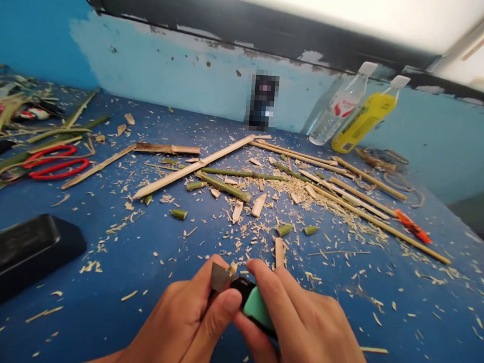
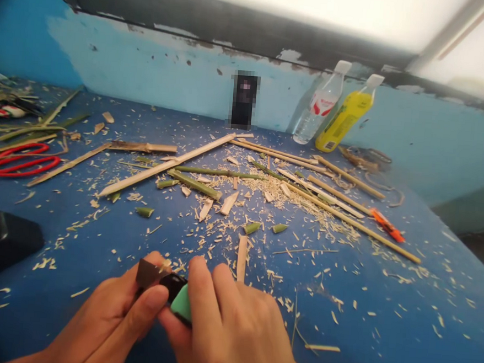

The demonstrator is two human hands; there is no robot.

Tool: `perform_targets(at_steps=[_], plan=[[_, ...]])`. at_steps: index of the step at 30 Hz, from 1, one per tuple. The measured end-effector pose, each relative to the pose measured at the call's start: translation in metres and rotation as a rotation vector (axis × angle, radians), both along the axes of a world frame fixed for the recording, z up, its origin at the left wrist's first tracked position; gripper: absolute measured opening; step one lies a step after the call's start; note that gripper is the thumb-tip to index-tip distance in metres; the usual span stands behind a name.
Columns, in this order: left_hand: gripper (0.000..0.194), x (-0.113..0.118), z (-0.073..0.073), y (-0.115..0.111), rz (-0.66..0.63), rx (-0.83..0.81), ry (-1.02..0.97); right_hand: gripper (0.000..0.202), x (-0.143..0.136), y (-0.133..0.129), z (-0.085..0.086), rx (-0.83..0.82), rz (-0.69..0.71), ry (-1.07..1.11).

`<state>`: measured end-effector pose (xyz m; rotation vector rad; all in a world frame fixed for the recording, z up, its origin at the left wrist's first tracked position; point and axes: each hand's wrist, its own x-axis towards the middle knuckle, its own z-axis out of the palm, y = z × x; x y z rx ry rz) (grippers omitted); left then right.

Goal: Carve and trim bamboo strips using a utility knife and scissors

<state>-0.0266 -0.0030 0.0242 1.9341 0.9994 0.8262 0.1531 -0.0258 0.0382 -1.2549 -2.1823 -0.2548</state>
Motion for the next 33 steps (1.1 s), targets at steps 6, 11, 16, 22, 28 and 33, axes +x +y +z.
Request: perform_targets(at_steps=[6,11,16,22,28,33], plan=[[0.032,0.002,0.0,0.002,-0.01,-0.114,0.054,0.04,0.012,0.005,-0.001,-0.017,-0.137,-0.028],[0.033,-0.003,-0.008,-0.009,0.118,-0.204,-0.015,0.038,0.033,0.021,-0.001,-0.125,-0.26,0.011],[0.035,-0.01,-0.02,-0.024,0.361,-0.379,-0.103,0.038,0.035,0.022,-0.004,-0.192,-0.195,0.01],[0.035,-0.011,0.0,0.004,0.095,-0.516,-0.127,0.03,0.031,0.021,-0.003,-0.309,-0.167,0.033],[0.038,-0.014,0.006,0.02,-0.097,-0.409,-0.193,0.024,0.027,0.021,-0.007,-0.38,-0.125,0.041],[0.04,-0.015,0.011,0.021,-0.04,-0.205,0.072,0.022,0.028,0.021,-0.011,-0.387,-0.079,0.055]])
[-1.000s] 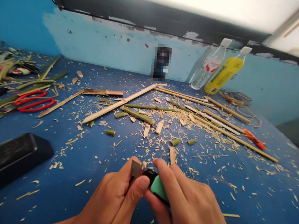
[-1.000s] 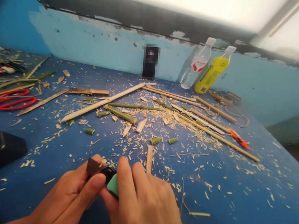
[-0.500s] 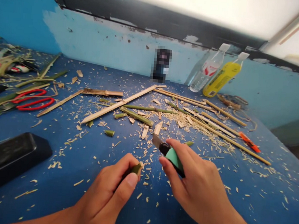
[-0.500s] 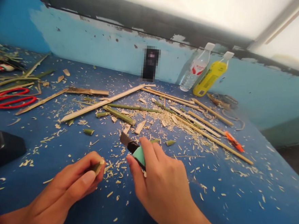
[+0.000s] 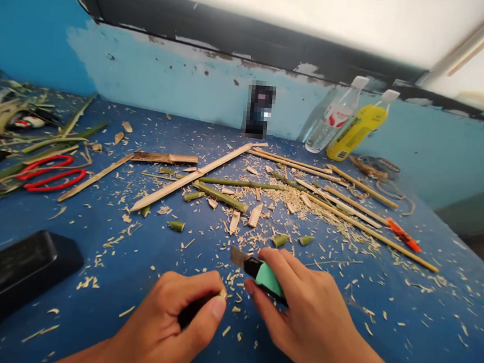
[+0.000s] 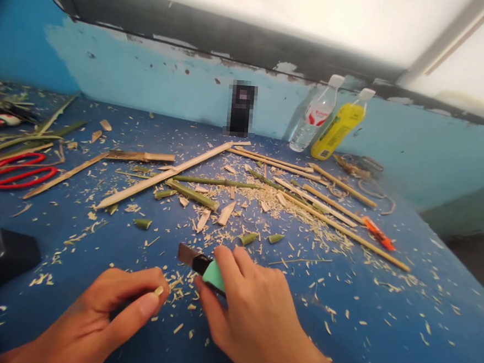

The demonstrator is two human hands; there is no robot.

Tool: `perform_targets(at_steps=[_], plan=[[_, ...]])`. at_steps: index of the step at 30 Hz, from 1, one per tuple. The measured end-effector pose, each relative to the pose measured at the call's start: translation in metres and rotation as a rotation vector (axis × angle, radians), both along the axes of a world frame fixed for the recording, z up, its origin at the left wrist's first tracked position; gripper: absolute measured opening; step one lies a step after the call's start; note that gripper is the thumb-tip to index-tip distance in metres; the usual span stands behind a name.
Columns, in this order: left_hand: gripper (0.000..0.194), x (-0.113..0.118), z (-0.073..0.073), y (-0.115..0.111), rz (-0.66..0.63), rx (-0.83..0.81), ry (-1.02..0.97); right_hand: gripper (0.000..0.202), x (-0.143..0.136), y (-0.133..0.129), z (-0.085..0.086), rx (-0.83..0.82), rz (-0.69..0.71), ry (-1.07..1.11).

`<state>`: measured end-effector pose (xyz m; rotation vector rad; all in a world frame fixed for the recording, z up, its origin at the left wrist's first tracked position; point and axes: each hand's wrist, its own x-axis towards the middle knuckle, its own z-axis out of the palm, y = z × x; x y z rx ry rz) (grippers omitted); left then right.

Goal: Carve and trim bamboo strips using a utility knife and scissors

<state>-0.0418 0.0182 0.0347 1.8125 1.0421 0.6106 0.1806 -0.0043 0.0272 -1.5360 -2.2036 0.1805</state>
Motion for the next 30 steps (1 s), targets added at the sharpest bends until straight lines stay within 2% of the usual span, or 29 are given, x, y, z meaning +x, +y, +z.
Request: perform_targets(at_steps=[5,10,14,19,21,25,27,30], plan=[[0.038,0.001,0.005,-0.002,0.015,0.05,0.059,0.024,0.004,0.004,-0.003,0.003,0.004,0.088],[0.036,-0.002,0.006,-0.003,0.014,-0.161,-0.062,0.026,0.005,0.007,-0.002,-0.031,-0.104,0.128],[0.03,-0.003,0.007,0.002,-0.026,-0.172,-0.173,0.025,0.003,0.004,-0.003,-0.036,-0.135,0.161],[0.022,0.0,0.008,0.002,0.037,-0.206,-0.256,0.029,0.004,-0.004,-0.004,0.101,-0.037,0.21],[0.024,0.002,0.006,-0.002,0.07,-0.283,-0.296,0.032,0.005,-0.007,-0.002,0.158,0.033,0.211],[0.026,0.002,-0.002,-0.014,0.115,-0.432,-0.356,0.032,0.003,-0.011,0.0,0.132,0.172,0.143],[0.025,0.0,-0.005,-0.018,0.111,-0.374,-0.309,0.03,0.001,-0.01,0.0,0.117,0.203,0.118],[0.018,0.001,-0.004,-0.019,0.09,-0.17,-0.231,0.024,-0.001,-0.008,0.001,0.153,0.234,0.064]])
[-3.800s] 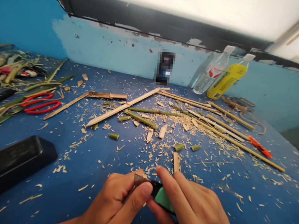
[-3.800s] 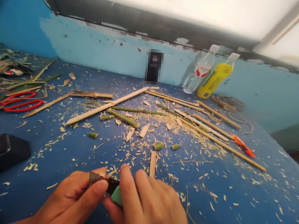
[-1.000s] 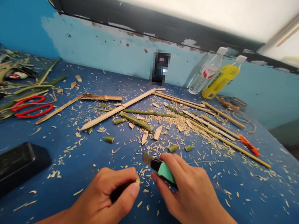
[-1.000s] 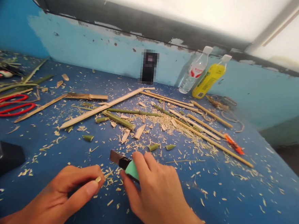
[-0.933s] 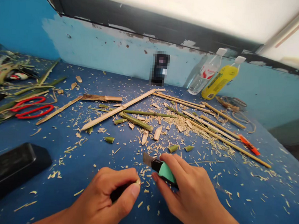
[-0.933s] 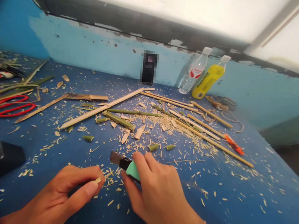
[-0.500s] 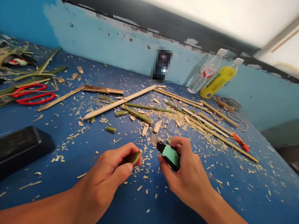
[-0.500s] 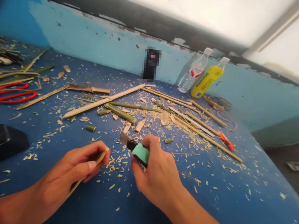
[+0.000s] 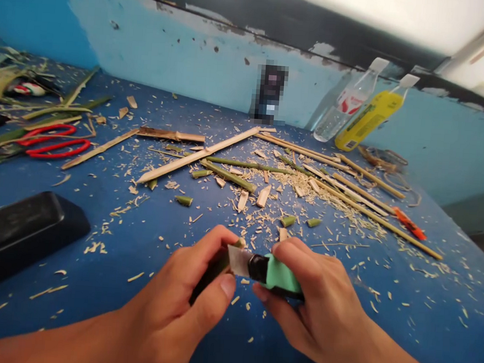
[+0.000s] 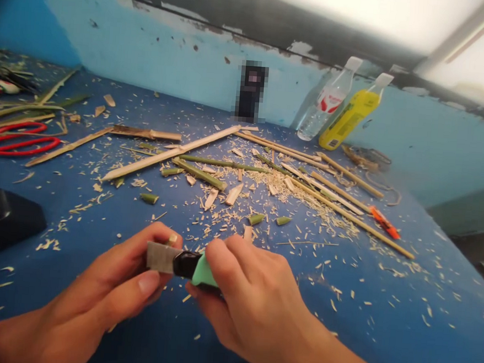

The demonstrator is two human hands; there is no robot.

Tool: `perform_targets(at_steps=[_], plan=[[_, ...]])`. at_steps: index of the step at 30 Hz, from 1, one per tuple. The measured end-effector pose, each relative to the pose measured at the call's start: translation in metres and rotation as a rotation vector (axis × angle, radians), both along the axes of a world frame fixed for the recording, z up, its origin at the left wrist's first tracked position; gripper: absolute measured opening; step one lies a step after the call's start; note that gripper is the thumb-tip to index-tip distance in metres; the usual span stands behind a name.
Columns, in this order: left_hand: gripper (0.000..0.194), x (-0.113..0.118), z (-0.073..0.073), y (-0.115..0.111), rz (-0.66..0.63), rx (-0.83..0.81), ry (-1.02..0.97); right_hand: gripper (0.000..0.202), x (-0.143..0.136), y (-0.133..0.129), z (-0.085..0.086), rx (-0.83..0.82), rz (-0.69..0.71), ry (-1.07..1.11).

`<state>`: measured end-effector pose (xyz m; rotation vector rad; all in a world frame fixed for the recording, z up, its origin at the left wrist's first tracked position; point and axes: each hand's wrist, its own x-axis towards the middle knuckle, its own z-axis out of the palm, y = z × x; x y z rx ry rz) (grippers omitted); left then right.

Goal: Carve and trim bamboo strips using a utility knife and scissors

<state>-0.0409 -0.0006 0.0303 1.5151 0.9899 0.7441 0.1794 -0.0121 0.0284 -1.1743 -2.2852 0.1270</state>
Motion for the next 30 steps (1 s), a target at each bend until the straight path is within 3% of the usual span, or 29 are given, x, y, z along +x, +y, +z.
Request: perform_targets(at_steps=[3,7,17,24,27,30], plan=[[0.014,0.004,0.005,0.004,-0.043,0.101,-0.005,0.021,-0.001,0.0,0.002,0.035,0.0,-0.067],[0.012,0.007,0.007,0.008,-0.11,0.117,0.006,0.027,-0.001,-0.002,0.004,0.064,-0.002,-0.148],[0.008,0.005,-0.002,0.001,-0.041,0.219,0.081,0.038,-0.003,-0.002,0.012,0.039,0.052,-0.131],[0.007,0.011,0.002,-0.003,-0.036,0.18,-0.067,0.036,-0.004,-0.007,0.014,0.06,0.068,-0.114],[0.01,0.011,0.001,-0.003,-0.014,0.203,-0.029,0.037,-0.006,-0.009,0.013,0.066,0.039,-0.091],[0.01,0.008,-0.004,-0.001,-0.079,0.244,0.054,0.037,-0.009,-0.009,0.011,0.063,-0.046,-0.093]])
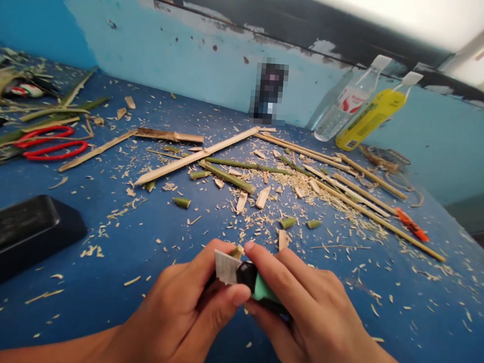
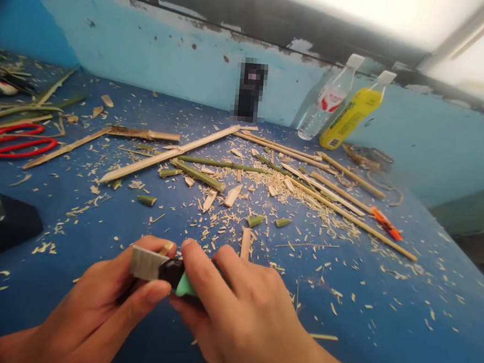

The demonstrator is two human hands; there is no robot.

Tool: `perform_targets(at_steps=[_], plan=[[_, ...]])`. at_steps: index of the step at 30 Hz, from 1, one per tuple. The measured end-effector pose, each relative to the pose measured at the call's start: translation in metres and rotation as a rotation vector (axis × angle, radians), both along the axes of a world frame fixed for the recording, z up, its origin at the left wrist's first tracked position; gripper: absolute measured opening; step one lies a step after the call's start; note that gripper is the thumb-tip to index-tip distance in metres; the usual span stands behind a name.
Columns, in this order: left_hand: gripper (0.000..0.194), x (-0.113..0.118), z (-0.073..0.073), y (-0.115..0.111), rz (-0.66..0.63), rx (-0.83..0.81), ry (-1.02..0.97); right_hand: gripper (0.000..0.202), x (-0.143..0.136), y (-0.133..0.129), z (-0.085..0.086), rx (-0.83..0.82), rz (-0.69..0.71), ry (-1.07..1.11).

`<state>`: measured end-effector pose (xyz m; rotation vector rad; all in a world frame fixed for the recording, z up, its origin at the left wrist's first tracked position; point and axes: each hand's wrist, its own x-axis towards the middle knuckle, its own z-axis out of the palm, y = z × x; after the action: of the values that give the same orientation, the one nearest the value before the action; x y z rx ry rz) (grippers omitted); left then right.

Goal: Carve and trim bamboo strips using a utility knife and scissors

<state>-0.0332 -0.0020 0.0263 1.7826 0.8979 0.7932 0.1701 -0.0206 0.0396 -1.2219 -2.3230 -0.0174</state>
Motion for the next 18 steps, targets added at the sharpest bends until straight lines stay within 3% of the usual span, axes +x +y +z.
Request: perform_targets(at_steps=[6,9,12,15,16,18], plan=[[0.031,0.004,0.001,0.012,0.117,-0.127,0.09,0.036,-0.007,-0.005,-0.005,0.003,-0.114,-0.015],[0.032,0.008,0.006,0.019,0.16,-0.168,0.083,0.04,-0.012,-0.002,-0.001,0.006,-0.178,-0.111],[0.031,0.009,0.005,0.02,0.188,-0.301,-0.047,0.042,0.0,0.019,0.021,0.062,-0.277,-0.242],[0.034,0.007,-0.001,0.018,0.157,-0.496,-0.183,0.046,0.042,0.055,0.057,0.22,-0.597,-0.282],[0.031,0.006,-0.002,0.018,0.126,-0.533,-0.22,0.054,0.059,0.066,0.067,0.24,-0.673,-0.288],[0.029,0.004,-0.002,0.02,0.075,-0.608,-0.245,0.084,0.092,0.083,0.082,0.175,-0.662,-0.257]])
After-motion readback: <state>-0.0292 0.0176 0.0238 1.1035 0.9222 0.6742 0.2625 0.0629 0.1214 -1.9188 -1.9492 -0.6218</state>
